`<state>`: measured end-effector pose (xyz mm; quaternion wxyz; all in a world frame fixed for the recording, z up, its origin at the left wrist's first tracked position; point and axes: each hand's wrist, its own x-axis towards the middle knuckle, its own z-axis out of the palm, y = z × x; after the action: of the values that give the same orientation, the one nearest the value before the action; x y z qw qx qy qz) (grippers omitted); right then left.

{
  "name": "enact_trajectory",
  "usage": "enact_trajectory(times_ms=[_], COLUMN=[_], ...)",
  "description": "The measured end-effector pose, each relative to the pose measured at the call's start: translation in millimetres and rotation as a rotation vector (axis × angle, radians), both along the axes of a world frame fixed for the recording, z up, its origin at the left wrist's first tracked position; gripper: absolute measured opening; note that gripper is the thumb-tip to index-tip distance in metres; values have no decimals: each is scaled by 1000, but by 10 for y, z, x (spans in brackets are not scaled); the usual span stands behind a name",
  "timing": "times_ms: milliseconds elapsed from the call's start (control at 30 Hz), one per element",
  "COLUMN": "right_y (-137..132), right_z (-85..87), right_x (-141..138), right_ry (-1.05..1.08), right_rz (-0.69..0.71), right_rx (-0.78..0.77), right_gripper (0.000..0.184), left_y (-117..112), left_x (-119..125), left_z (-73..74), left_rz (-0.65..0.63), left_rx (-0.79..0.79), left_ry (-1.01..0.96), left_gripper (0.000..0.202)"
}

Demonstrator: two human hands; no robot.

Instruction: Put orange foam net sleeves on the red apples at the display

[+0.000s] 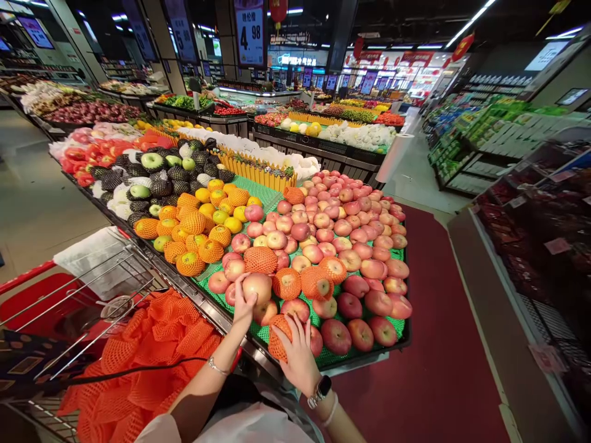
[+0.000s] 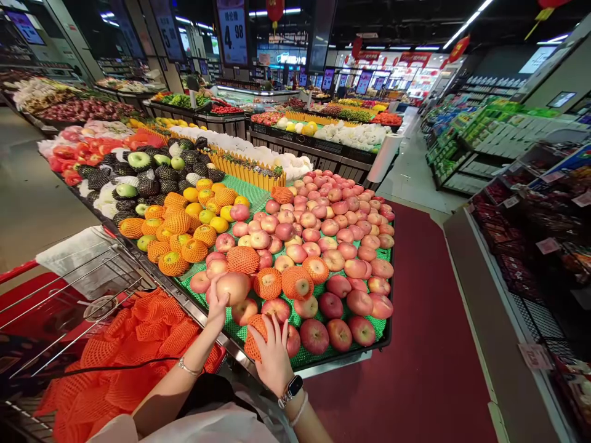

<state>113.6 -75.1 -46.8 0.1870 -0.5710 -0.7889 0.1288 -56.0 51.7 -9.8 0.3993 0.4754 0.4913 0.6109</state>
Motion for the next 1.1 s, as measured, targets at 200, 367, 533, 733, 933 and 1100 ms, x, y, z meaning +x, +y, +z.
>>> enact_trajectory(times_ms=[200,367,533,733,933,1100], right_y=[-54,-64,-42,87,287,374], right_z=[-21,-144,-222,-242,-170,-62], right_x=[-8,-1,24,103,263,403], right_ry=[-1,-16,44,196,387,575], right_rz=[9,5,19,59,114,47], right_rx=[-3,43,149,208,253,174], right_gripper=[80,82,68,47,44,38], left_y=[-6,281,850,1003,679,221], left_x=[119,293,664,986,730,-636], left_z=[148,319,468,410,365,67], left_rz=[-225,-197,-289,-301,-197,529], left_rx=[53,204,259,176,415,-278], left_ry=[445,696,934,1086,996,813], left_gripper=[68,69,72,71,58,19])
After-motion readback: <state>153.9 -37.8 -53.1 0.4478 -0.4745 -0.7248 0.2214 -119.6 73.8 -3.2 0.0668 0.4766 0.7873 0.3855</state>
